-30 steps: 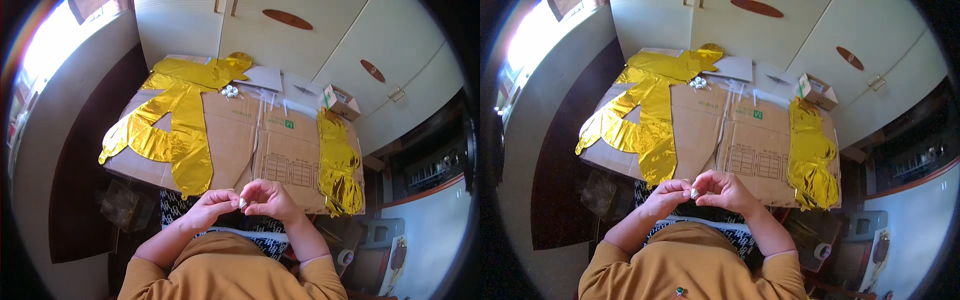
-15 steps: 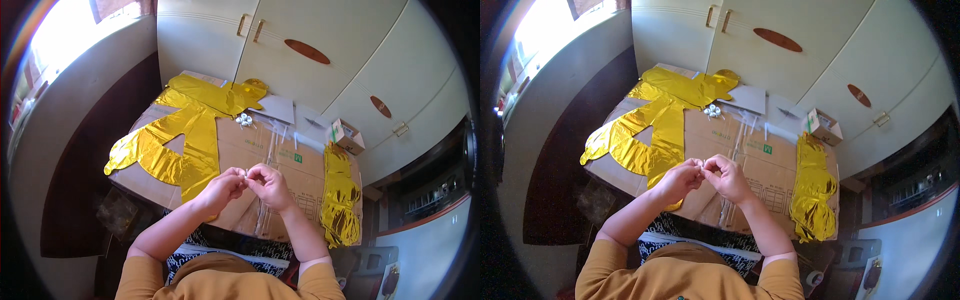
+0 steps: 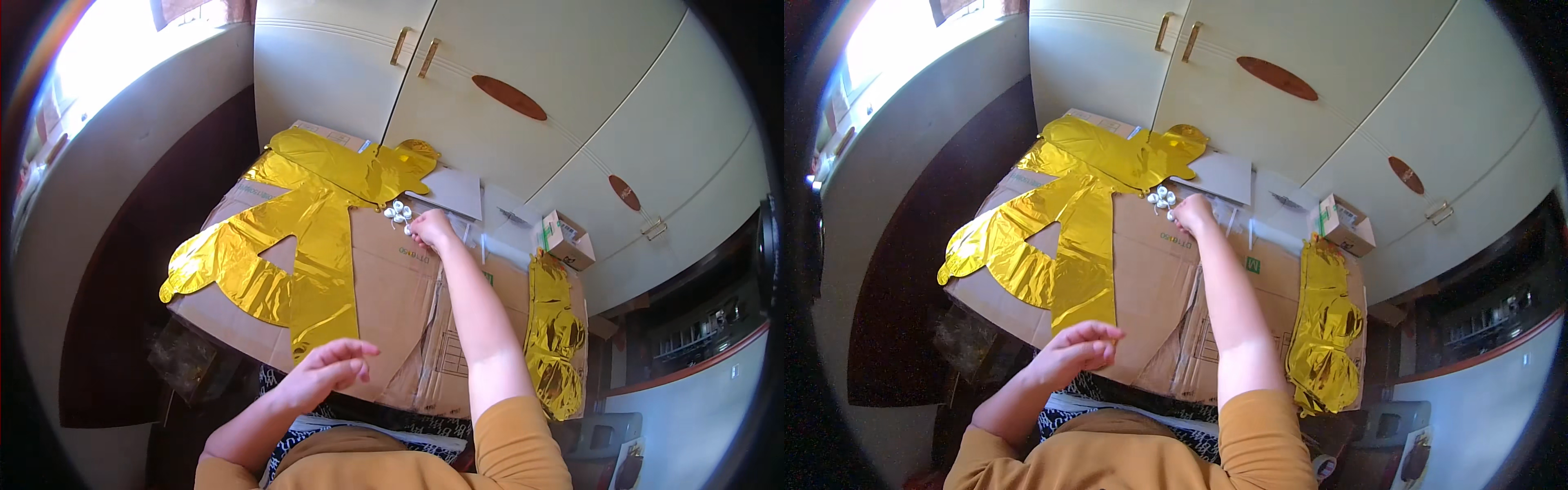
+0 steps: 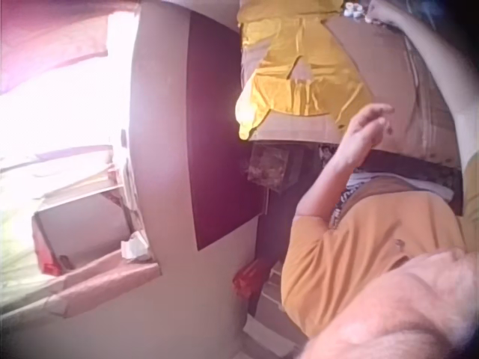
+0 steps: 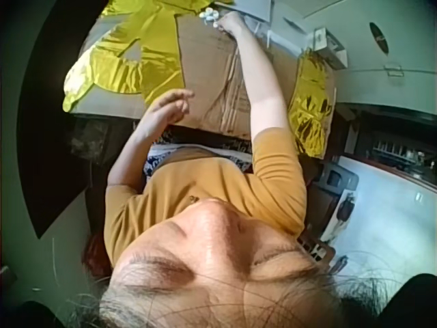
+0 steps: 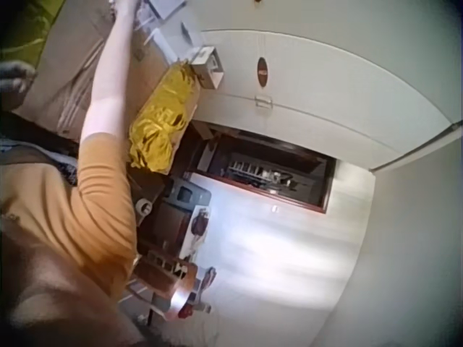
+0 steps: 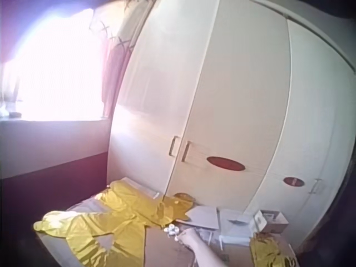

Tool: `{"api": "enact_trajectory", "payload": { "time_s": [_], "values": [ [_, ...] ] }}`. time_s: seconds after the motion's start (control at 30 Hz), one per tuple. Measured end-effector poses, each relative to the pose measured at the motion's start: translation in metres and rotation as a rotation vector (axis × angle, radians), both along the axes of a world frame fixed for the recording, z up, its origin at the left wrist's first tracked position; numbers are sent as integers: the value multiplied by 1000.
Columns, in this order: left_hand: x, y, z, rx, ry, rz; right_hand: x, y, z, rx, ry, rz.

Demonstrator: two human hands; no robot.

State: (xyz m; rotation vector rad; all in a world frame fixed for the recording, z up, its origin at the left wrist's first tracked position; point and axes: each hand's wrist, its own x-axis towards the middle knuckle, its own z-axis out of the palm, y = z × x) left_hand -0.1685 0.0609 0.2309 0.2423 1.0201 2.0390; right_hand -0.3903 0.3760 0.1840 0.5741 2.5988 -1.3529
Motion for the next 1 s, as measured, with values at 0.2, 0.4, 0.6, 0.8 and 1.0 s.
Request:
{"api": "enact_trajectory", "payload": {
  "time_s": [0.2, 0.4, 0.6, 0.8, 1.0],
  "values": [
    [27, -18, 4, -103, 39, -12, 6, -2, 5, -175, 68, -174],
    [52, -41, 3, -197, 109, -61, 114, 14, -10, -158, 613, -128],
    [79, -59, -50, -604, 263, -169, 386, -82, 11, 117, 643, 279],
    [78, -38, -181, -976, 714, -353, 454, -83, -134, -8, 38, 152],
    [88, 2, -234, -850, 822, -692, 431, -92, -221, -243, -234, 370]
  ]
}}
